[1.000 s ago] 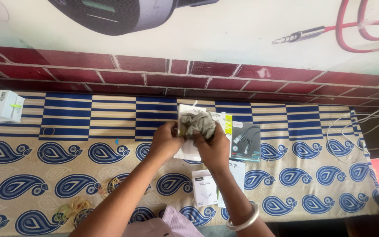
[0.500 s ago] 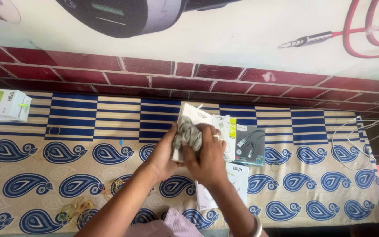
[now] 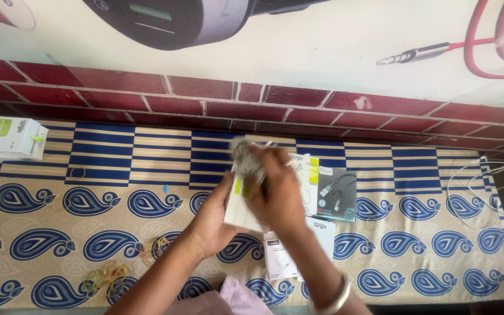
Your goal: The person organizes boxed electronics by picking them up from a patterned surface and placing them onto a glass display shelf. The person also uses a cloth to wipe the boxes before positioning them on the shelf.
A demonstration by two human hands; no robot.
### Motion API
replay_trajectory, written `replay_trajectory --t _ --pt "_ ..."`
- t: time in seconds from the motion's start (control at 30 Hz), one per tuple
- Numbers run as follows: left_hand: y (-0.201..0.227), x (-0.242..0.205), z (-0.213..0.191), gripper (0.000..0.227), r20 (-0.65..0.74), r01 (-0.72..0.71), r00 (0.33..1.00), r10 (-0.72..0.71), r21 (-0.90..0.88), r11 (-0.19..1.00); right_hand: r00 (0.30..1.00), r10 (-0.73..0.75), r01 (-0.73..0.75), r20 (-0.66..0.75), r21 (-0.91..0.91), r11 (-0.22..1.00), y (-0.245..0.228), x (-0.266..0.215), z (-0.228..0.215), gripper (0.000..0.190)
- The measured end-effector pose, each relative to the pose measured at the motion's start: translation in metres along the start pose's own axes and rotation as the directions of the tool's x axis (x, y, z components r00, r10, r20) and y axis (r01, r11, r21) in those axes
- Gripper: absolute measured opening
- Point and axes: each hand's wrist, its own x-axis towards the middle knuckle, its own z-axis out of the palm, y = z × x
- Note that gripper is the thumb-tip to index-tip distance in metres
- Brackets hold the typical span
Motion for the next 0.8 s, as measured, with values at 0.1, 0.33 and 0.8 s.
replay_trajectory --t 0.1,0.33,0.8 --pt "0.004 -0.006 0.004 0.068 0.011 -0.024 1.000 0.024 -0.009 1.000 0.995 0.010 -0.018 -0.101 -0.087 0.996 0.006 0.011 -0.004 0.049" --pt "-0.009 0.014 -0.037 0.062 -0.057 -0.088 0.995 0.087 -0.019 0.996 0.993 -0.075 0.073 0.092 0.020 0.997 -0.037 -0.029 0.008 0.056" --pt "0.009 0.004 -0.006 0.052 -0.010 -0.119 0.993 0.119 -0.027 0.993 0.997 0.075 -0.076 -0.025 -0.006 0.997 -0.043 -0.028 0.000 0.051"
